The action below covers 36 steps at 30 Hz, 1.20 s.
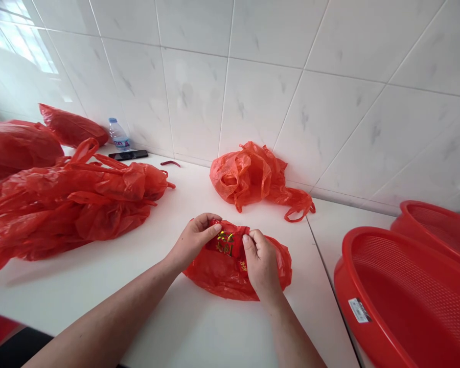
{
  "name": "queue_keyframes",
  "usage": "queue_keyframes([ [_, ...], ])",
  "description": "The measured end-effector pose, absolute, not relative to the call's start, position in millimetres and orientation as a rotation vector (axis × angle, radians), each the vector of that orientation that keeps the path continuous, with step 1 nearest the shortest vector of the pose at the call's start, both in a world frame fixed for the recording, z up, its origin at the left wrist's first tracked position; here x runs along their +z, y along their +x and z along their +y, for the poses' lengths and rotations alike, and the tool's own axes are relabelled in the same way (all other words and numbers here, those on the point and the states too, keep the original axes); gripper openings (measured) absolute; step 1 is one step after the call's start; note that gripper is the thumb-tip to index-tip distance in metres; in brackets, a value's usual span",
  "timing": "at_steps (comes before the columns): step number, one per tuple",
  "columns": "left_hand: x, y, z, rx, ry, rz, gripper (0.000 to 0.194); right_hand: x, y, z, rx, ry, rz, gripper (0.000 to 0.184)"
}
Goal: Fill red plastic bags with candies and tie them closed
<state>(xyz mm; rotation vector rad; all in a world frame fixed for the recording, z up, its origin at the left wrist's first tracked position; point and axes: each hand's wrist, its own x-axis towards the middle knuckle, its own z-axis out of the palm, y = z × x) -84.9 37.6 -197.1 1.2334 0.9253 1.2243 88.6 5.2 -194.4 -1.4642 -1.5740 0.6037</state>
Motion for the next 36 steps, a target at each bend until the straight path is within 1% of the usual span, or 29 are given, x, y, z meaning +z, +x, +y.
queue_keyframes([
  [5,-203.0,-84.4,40.6,1.166,1.217,0.883,0.022,-192.3,88.7,3.6,0.544,-1.486,-1.507,0.03],
  [11,-203.1,-84.0,41.4,1.245,1.137,0.868,0.024,-190.9,87.0,4.4,0.784,-1.366,-1.432,0.023],
  [14,-199.1,-84.9,38.9,1.238,1.193,0.879,0.026,-192.2,87.4,5.7,0.747,-1.4,-1.426,0.021],
  [21,-194.3,-84.1,32.8,1.161,1.369,0.957,0.026,-190.0,86.7,2.9,0.645,-1.425,-1.612,0.024],
  [25,-199.0,-83.0,35.6,1.133,1.416,0.894,0.019,-188.8,84.3,1.0,0.62,-1.443,-1.67,0.028],
  [27,-200.7,-82.3,37.0,1.134,1.407,0.894,0.019,-188.6,84.4,0.9,0.627,-1.448,-1.655,0.029],
  [33,-201.6,-82.4,38.4,1.233,1.271,0.972,0.019,-187.3,85.7,2.6,0.735,-1.393,-1.602,0.035],
  [36,-202.7,-84.0,40.2,1.266,1.188,0.943,0.02,-186.0,83.2,2.8,0.851,-1.339,-1.591,0.033],
])
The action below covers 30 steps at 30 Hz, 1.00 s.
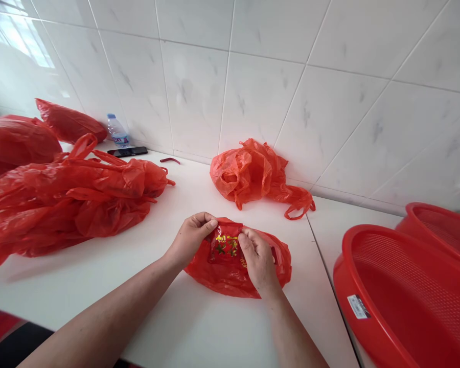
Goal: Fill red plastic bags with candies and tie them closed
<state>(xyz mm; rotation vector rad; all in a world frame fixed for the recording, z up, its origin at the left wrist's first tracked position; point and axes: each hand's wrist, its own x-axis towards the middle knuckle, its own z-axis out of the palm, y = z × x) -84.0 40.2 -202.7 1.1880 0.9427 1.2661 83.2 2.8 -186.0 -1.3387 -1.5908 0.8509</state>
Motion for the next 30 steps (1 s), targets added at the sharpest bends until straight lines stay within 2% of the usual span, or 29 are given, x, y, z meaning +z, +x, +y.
queue_keyframes([
  [8,-197.2,-84.3,38.0,1.194,1.172,0.889,0.022,-186.0,81.4,2.4,0.705,-1.465,-1.591,0.031],
  [24,-203.9,-81.7,36.6,1.081,1.502,0.922,0.015,-188.2,84.8,3.5,0.726,-1.38,-1.602,0.025],
  [30,-199.6,-80.9,34.0,1.087,1.55,0.932,0.015,-191.1,86.2,4.2,0.77,-1.375,-1.545,0.029],
])
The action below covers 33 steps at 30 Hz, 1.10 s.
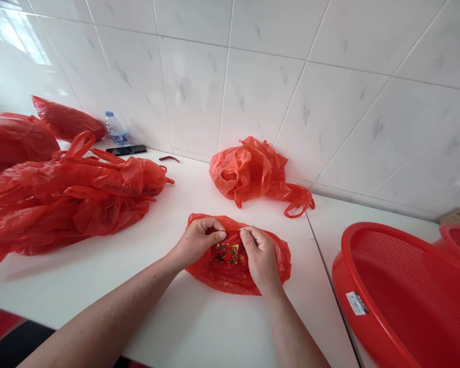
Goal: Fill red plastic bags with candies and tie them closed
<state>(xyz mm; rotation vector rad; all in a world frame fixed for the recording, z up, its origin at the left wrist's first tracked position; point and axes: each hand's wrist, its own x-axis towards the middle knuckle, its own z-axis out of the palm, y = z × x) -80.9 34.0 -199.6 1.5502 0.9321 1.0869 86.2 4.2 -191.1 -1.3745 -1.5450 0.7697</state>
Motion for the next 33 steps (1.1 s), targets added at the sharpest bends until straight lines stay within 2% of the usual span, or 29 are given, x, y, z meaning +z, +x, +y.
queue_keyframes([
  [4,-197.2,-87.0,38.0,1.13,1.744,1.176,0.014,-191.1,88.8,6.4,0.736,-1.374,-1.395,0.029],
  [10,-198.8,-97.2,44.9,0.979,2.117,1.405,0.028,-195.8,94.4,11.9,0.701,-1.457,-1.327,0.033],
  [13,-199.8,-97.9,44.1,0.885,2.205,1.489,0.027,-197.3,93.3,11.9,0.672,-1.551,-1.465,0.03],
  [18,-202.5,-97.1,43.8,0.752,2.278,1.611,0.027,-203.5,89.8,13.2,0.399,-1.583,-1.849,0.014],
  [21,-204.1,-97.1,44.6,0.702,2.314,1.63,0.029,-210.3,89.8,15.8,0.301,-1.595,-2.024,0.015],
  [33,-202.1,-101.5,48.2,1.033,2.457,1.587,0.042,-211.0,90.5,17.8,0.293,-1.695,-1.905,0.017],
])
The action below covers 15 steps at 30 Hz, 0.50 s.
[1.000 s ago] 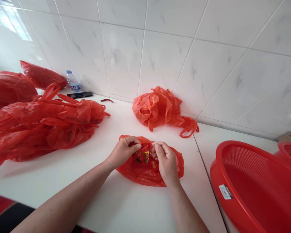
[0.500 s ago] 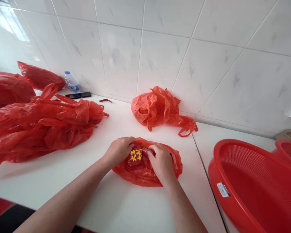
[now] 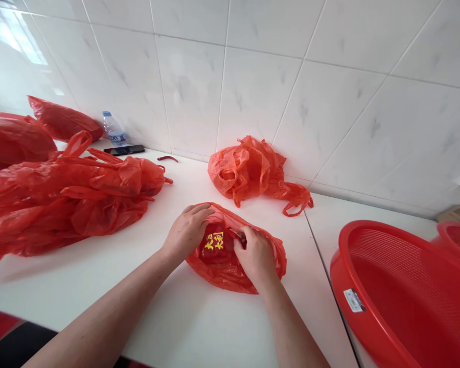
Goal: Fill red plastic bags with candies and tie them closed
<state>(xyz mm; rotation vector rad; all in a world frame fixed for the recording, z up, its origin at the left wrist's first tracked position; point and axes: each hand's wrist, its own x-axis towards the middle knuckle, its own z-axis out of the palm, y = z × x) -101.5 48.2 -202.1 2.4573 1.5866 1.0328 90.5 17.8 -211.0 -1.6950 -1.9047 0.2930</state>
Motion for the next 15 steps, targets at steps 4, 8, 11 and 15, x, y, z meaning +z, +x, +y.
queue_keyframes([
  [4,-202.2,-101.1,48.5,1.047,2.492,1.579,0.041,-208.8,92.6,18.7,0.29,-1.739,-1.851,0.019],
  [8,-202.9,-100.5,48.2,1.06,2.496,1.556,0.04,-209.4,94.6,19.3,0.361,-1.689,-1.782,0.017],
  [11,-201.6,-99.8,46.6,1.055,2.477,1.545,0.039,-209.3,94.5,18.4,0.403,-1.653,-1.714,0.018],
  [15,-198.5,-96.0,41.3,1.046,2.475,1.456,0.037,-206.5,93.1,16.6,0.42,-1.621,-1.678,0.021],
])
